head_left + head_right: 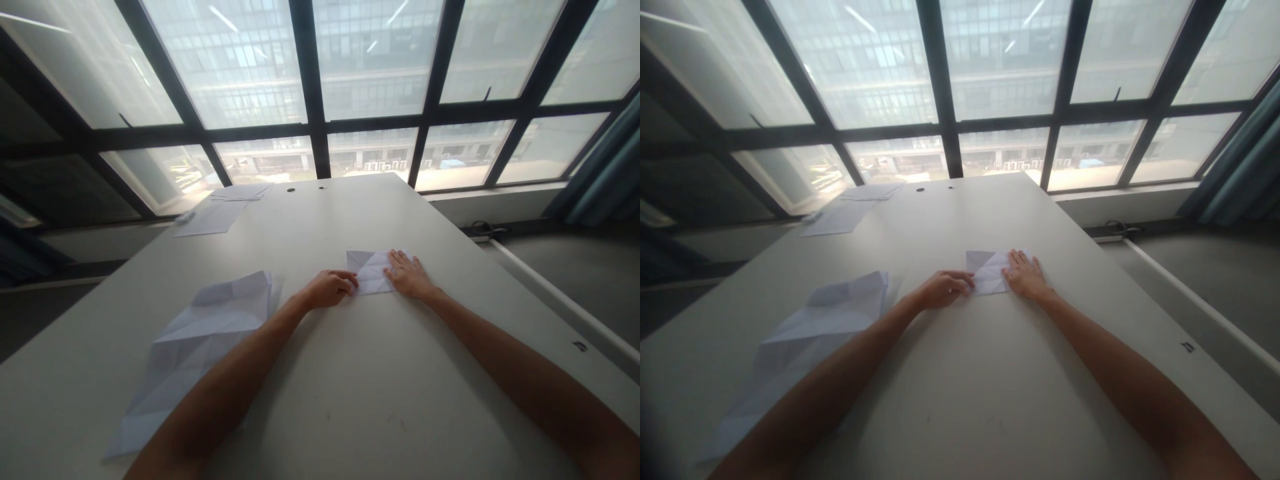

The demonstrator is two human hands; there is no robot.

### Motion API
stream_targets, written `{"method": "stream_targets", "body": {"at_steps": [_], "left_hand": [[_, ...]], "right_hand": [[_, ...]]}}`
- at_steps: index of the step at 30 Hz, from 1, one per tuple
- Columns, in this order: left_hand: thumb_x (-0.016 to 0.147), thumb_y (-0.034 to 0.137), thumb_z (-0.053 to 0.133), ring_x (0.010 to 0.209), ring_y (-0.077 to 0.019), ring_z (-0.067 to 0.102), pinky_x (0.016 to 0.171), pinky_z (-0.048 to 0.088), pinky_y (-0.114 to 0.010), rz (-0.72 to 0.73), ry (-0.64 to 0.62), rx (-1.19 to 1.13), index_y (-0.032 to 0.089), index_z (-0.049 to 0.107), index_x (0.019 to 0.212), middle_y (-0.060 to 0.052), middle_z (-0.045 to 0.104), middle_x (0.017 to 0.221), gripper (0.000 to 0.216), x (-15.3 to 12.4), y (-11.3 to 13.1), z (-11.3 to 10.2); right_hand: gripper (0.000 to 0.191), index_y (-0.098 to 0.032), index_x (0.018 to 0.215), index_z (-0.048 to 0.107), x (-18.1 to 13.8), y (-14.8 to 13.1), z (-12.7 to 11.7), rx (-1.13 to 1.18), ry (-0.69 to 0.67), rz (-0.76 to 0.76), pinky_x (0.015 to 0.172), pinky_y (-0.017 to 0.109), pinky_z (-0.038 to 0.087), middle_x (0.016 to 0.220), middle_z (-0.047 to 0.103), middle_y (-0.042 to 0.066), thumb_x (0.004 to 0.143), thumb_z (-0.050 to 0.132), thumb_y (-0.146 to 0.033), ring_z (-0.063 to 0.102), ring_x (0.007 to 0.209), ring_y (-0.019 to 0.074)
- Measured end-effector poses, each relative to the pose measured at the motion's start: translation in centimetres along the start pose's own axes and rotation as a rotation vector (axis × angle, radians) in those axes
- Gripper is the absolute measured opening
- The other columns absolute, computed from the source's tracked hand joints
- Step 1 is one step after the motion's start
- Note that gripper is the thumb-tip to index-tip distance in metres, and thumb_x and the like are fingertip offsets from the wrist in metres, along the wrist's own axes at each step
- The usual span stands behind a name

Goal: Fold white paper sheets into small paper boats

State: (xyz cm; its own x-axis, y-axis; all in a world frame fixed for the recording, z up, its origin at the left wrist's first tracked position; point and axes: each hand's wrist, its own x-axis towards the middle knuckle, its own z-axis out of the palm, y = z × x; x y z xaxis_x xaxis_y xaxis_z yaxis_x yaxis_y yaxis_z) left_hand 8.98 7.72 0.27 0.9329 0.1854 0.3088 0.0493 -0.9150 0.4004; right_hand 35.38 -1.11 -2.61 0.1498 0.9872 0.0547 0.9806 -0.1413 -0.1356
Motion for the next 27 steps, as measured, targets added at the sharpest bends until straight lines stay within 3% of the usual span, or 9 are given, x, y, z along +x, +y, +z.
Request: {"method": "stream_targets", "body": {"at_steps": [4, 7, 10, 12, 15, 19, 22, 27], "left_hand": [[0.073, -0.001, 0.048, 0.112, -0.0164, 0.067, 0.095, 0.050, -0.024, 0.044, 0.018, -0.018, 0.022, 0.074, 0.078, 0.001, 0.075, 0.104, 0.035, -0.2, 0.1, 0.1], [0.076, 0.000, 0.048, 0.095, -0.0144, 0.072, 0.085, 0.053, -0.024, 0.018, 0.235, -0.018, 0.021, 0.073, 0.077, 0.000, 0.076, 0.092, 0.033, 0.0, 0.4, 0.2], [0.081, 0.002, 0.046, 0.090, -0.0140, 0.071, 0.084, 0.054, -0.027, -0.104, 0.509, 0.042, 0.021, 0.073, 0.086, -0.002, 0.075, 0.094, 0.033, 0.6, 0.9, 0.6], [0.083, 0.003, 0.045, 0.098, -0.0149, 0.069, 0.092, 0.052, -0.029, -0.189, 0.534, 0.102, 0.022, 0.073, 0.096, -0.004, 0.074, 0.103, 0.035, 1.2, 1.4, 1.2], [0.088, 0.012, 0.048, 0.122, -0.0197, 0.059, 0.109, 0.041, -0.036, -0.302, 0.334, 0.210, 0.019, 0.066, 0.120, -0.007, 0.066, 0.128, 0.038, 1.7, 2.0, 2.4], [0.099, 0.036, 0.039, 0.147, -0.0261, 0.027, 0.119, 0.022, -0.050, -0.401, -0.026, 0.319, 0.017, 0.034, 0.152, -0.011, 0.034, 0.158, 0.056, 1.5, 2.0, 3.7], [0.102, 0.048, 0.026, 0.151, -0.0249, 0.015, 0.121, 0.013, -0.050, -0.425, -0.112, 0.363, 0.015, 0.021, 0.156, -0.011, 0.021, 0.162, 0.064, 1.2, 1.9, 3.9], [0.100, 0.056, 0.023, 0.152, -0.0253, 0.010, 0.121, 0.009, -0.048, -0.436, -0.155, 0.383, 0.014, 0.019, 0.157, -0.012, 0.015, 0.163, 0.070, 1.1, 2.0, 3.6]], "right_hand": [[0.061, -0.014, 0.155, 0.027, 0.0, 0.1, -0.1, 0.004, 0.000, -0.001, 0.119, 0.056, 0.014, 0.162, 0.022, 0.012, 0.100, 0.025, -0.042, 0.018, 0.150, 0.0271], [0.060, -0.014, 0.154, 0.028, -0.1, 0.0, 0.0, 0.011, 0.008, 0.002, 0.118, 0.057, 0.013, 0.162, 0.023, 0.012, 0.100, 0.026, -0.041, 0.017, 0.150, 0.0276], [0.060, -0.013, 0.154, 0.029, -0.6, -1.1, 0.3, 0.027, 0.018, -0.007, 0.118, 0.058, 0.013, 0.161, 0.024, 0.014, 0.100, 0.027, -0.040, 0.018, 0.150, 0.0288], [0.061, -0.011, 0.153, 0.030, -1.2, -2.5, 0.7, 0.040, 0.031, -0.015, 0.117, 0.060, 0.013, 0.161, 0.024, 0.015, 0.099, 0.029, -0.041, 0.018, 0.150, 0.0301], [0.063, -0.005, 0.151, 0.032, -2.1, -4.8, 1.1, 0.057, 0.066, -0.041, 0.117, 0.061, 0.013, 0.160, 0.026, 0.018, 0.098, 0.031, -0.040, 0.019, 0.149, 0.0322], [0.058, -0.006, 0.151, 0.034, -2.6, -6.2, 1.1, 0.074, 0.083, -0.252, 0.120, 0.051, 0.014, 0.160, 0.027, 0.016, 0.096, 0.029, -0.026, 0.018, 0.150, 0.0266], [0.059, -0.008, 0.153, 0.029, -2.2, -5.5, 1.0, 0.095, 0.028, -0.329, 0.120, 0.050, 0.016, 0.161, 0.025, 0.013, 0.099, 0.027, -0.031, 0.020, 0.150, 0.0253], [0.060, -0.008, 0.150, 0.035, -0.6, -2.2, 1.0, 0.069, 0.066, -0.082, 0.118, 0.058, 0.016, 0.159, 0.028, 0.017, 0.100, 0.031, -0.041, 0.022, 0.148, 0.0311]]}}
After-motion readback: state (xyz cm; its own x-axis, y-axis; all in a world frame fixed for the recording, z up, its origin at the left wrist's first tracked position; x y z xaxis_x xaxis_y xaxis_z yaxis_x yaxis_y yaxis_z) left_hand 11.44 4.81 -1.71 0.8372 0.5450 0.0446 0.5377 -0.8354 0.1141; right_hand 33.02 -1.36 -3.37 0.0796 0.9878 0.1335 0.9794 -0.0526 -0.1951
